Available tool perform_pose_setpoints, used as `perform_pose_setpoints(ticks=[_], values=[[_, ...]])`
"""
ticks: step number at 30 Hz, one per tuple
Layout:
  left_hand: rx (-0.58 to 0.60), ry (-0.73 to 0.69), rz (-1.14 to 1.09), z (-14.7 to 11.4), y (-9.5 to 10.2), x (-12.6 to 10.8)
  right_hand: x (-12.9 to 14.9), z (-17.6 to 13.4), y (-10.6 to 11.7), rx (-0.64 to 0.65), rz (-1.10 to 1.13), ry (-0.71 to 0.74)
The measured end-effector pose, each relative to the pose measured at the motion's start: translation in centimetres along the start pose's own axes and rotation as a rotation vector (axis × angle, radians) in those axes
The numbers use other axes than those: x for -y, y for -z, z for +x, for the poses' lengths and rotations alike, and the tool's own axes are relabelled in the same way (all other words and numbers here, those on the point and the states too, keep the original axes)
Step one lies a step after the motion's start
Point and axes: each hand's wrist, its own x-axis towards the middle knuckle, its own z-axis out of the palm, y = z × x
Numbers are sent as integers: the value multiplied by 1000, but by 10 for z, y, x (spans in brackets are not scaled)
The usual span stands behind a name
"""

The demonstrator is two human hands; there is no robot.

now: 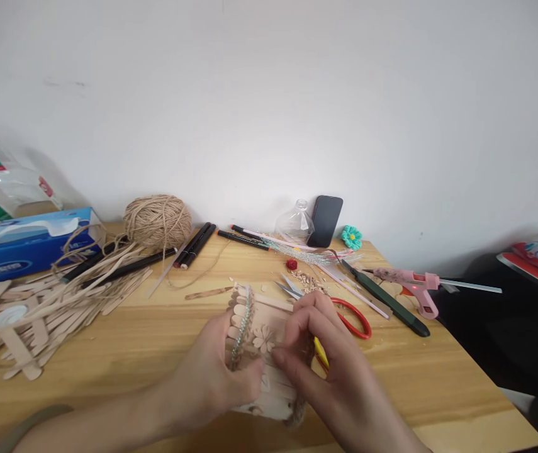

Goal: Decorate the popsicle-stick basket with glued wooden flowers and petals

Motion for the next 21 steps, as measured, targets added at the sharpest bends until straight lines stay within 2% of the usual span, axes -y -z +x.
perform_pose_setpoints(ticks=[10, 21], values=[[147, -78, 28, 3, 8, 10, 2, -1, 0, 28, 21, -3], [98, -111, 64, 4, 6, 11, 3, -1, 0, 16, 51, -1]])
